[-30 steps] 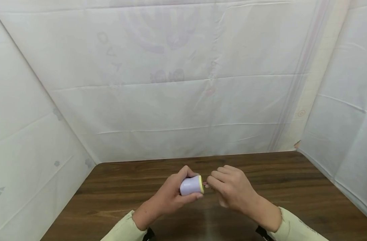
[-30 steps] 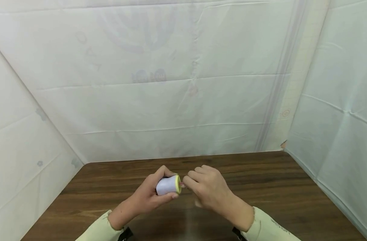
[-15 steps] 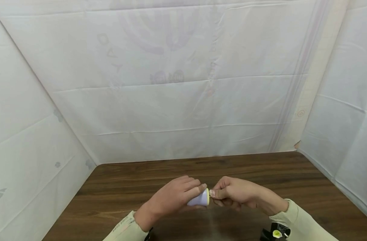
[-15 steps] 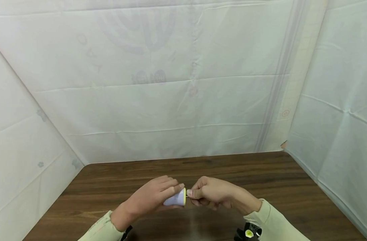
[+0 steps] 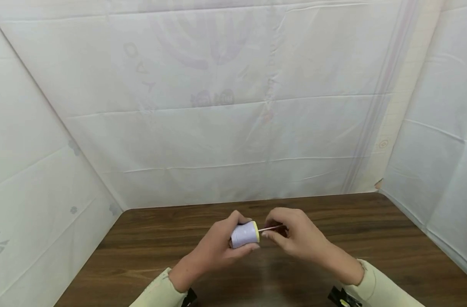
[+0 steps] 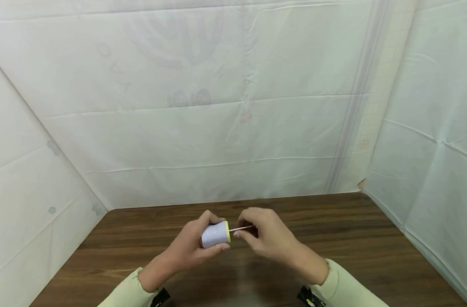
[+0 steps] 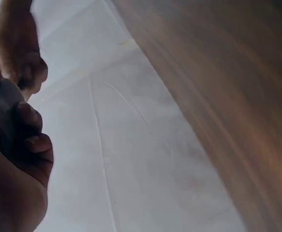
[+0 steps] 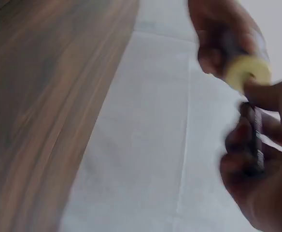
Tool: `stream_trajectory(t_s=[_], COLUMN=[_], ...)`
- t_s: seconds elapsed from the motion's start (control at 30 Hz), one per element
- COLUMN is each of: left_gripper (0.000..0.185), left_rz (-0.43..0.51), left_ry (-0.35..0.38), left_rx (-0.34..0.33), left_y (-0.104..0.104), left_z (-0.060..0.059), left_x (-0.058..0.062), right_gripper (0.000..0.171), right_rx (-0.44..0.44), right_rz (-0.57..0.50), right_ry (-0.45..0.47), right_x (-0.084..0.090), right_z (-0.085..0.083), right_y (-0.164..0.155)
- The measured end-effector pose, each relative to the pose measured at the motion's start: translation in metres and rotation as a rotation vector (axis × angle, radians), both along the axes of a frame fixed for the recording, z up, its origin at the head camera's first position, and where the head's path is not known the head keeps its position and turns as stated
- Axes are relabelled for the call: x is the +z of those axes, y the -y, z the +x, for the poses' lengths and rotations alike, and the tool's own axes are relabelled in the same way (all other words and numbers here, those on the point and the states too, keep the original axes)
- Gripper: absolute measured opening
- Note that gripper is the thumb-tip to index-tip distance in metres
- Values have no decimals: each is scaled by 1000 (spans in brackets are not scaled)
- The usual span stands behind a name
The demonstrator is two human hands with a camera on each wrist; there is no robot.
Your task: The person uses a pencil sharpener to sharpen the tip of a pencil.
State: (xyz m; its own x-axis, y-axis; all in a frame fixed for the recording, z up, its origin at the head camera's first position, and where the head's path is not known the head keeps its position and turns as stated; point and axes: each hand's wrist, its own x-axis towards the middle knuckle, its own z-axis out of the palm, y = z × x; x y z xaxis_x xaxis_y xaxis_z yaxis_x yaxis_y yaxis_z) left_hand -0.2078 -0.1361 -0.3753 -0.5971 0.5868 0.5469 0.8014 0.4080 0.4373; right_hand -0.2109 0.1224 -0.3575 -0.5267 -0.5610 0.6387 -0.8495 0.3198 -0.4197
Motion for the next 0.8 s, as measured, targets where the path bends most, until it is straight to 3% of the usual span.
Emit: stream_trajectory(t_s=[0.07, 0.17, 0.23, 0.3, 0.4, 0.5, 0.67, 0.8], left_gripper=[37, 28, 23, 20, 18, 19, 26, 32], left_rz=[86, 177, 214, 238, 262, 260, 211, 143], left_ry=[118, 252, 341, 410, 471, 461, 369, 236], left_rx=[-11, -42, -69, -95, -132, -161, -168, -151], left_y=[0, 0, 0, 0, -1, -2, -3, -2], left_z=[1, 1, 2, 3, 4, 4, 4, 3], left_x=[2, 5, 6, 7, 7, 7, 6, 6], right_gripper=[11, 25, 32, 35, 36, 37, 39, 40], right_rx=[-77, -189, -212, -215, -197, -173, -127, -108], right_rz=[-11, -34, -58, -72, -73, -69, -71, -48], right_ry=[-282, -678, -868, -984, -1057, -1068, -1055, -935], right_x=[-1, 0, 3, 6, 8, 9, 9, 3], right_z=[-1, -3, -5, -6, -6, -5, -5, -4], right_y=[4, 10, 13, 15, 16, 16, 16, 16])
